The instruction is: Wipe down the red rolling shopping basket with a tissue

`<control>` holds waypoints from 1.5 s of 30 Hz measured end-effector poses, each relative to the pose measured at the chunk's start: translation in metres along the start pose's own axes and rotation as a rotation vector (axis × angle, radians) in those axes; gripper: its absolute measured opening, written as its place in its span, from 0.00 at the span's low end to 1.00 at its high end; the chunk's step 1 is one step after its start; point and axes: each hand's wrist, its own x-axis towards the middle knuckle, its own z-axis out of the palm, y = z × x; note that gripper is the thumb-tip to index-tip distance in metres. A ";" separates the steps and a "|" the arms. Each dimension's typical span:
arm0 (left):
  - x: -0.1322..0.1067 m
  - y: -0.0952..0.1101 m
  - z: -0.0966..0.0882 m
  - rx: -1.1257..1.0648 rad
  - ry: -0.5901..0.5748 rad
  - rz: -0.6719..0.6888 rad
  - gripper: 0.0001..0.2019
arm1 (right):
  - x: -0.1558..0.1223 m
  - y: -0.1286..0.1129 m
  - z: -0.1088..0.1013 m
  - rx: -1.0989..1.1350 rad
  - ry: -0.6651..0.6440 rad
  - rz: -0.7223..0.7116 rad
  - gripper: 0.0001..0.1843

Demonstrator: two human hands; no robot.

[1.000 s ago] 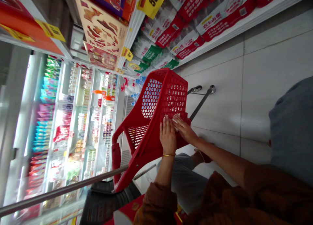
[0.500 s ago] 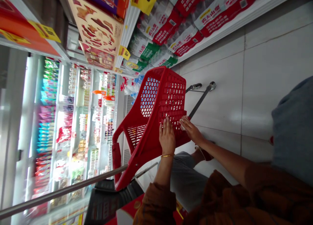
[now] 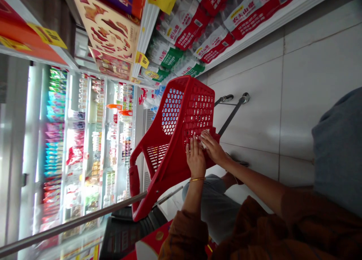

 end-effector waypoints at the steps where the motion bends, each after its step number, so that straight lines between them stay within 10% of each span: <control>1: 0.000 0.001 0.001 -0.001 -0.001 -0.003 0.23 | -0.002 0.003 0.000 0.004 -0.012 0.001 0.27; 21: 0.001 0.001 -0.002 -0.006 -0.004 -0.005 0.23 | -0.050 0.040 -0.003 -0.036 0.011 0.179 0.26; 36: 0.015 -0.021 -0.027 0.079 0.064 0.002 0.24 | 0.041 -0.028 0.001 0.063 0.055 0.020 0.23; 45: 0.017 -0.025 -0.024 0.067 0.032 -0.005 0.25 | 0.038 -0.002 -0.001 0.018 0.025 0.008 0.25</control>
